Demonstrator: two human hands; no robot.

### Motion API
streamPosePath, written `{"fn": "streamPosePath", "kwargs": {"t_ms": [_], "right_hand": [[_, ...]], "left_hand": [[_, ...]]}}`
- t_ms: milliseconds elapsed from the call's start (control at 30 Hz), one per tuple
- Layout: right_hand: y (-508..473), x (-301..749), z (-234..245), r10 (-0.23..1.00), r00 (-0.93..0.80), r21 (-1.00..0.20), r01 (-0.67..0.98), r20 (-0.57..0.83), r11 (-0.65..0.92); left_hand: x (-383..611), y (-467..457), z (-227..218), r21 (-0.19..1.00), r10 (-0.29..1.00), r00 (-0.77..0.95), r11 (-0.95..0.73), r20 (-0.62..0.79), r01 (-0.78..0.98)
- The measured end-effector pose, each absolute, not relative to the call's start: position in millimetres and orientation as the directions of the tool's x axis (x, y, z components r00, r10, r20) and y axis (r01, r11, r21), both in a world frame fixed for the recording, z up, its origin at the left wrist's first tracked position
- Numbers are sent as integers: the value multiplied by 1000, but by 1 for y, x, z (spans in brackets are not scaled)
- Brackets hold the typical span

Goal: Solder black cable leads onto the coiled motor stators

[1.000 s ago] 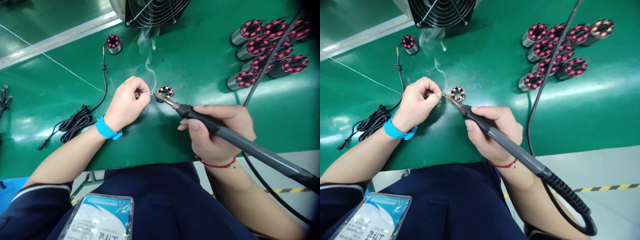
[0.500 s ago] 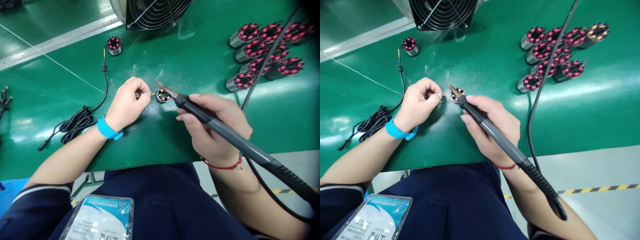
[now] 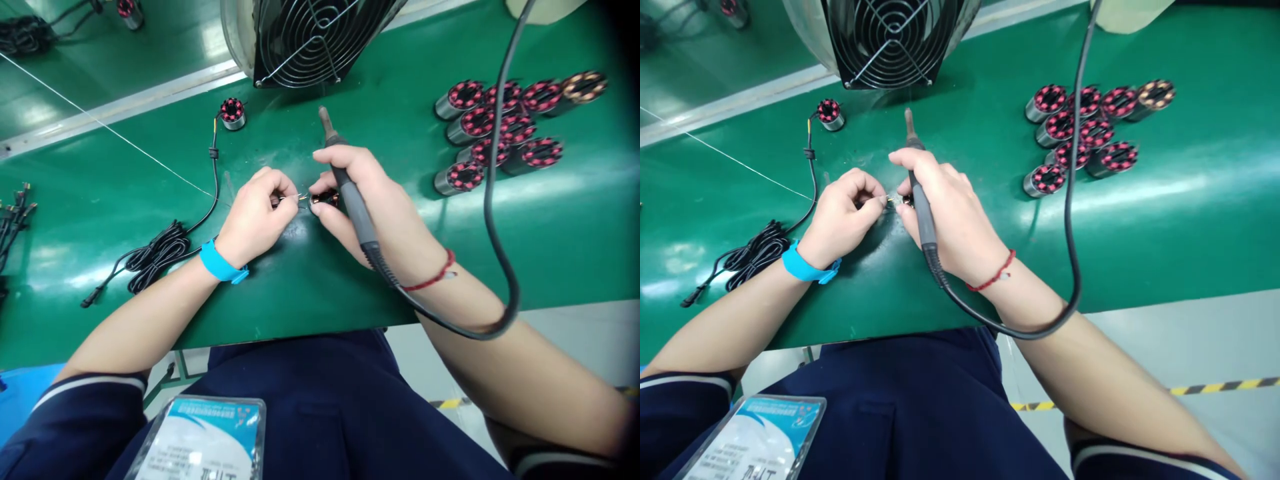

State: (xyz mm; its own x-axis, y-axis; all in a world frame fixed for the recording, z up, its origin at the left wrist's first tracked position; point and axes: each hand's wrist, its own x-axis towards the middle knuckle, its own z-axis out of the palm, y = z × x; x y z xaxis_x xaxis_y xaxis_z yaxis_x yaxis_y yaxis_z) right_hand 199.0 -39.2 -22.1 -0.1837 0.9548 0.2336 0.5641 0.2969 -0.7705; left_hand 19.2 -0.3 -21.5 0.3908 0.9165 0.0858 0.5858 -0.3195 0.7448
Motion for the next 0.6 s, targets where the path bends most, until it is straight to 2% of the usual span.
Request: {"fn": "streamPosePath", "kwargs": {"t_ms": [200,433,600], "right_hand": [[-33,186,-43,942,-132,-739,591,309,325],[-39,186,-48,915,-37,-714,613,401,338],[-43,185,-49,880,-77,-684,599,468,416]], "left_hand": [[19,1,-21,750,916,396,-309,68,585],[15,2,-23,844,924,378,-252,63,474],[14,3,-21,847,919,388,-261,72,463]]}}
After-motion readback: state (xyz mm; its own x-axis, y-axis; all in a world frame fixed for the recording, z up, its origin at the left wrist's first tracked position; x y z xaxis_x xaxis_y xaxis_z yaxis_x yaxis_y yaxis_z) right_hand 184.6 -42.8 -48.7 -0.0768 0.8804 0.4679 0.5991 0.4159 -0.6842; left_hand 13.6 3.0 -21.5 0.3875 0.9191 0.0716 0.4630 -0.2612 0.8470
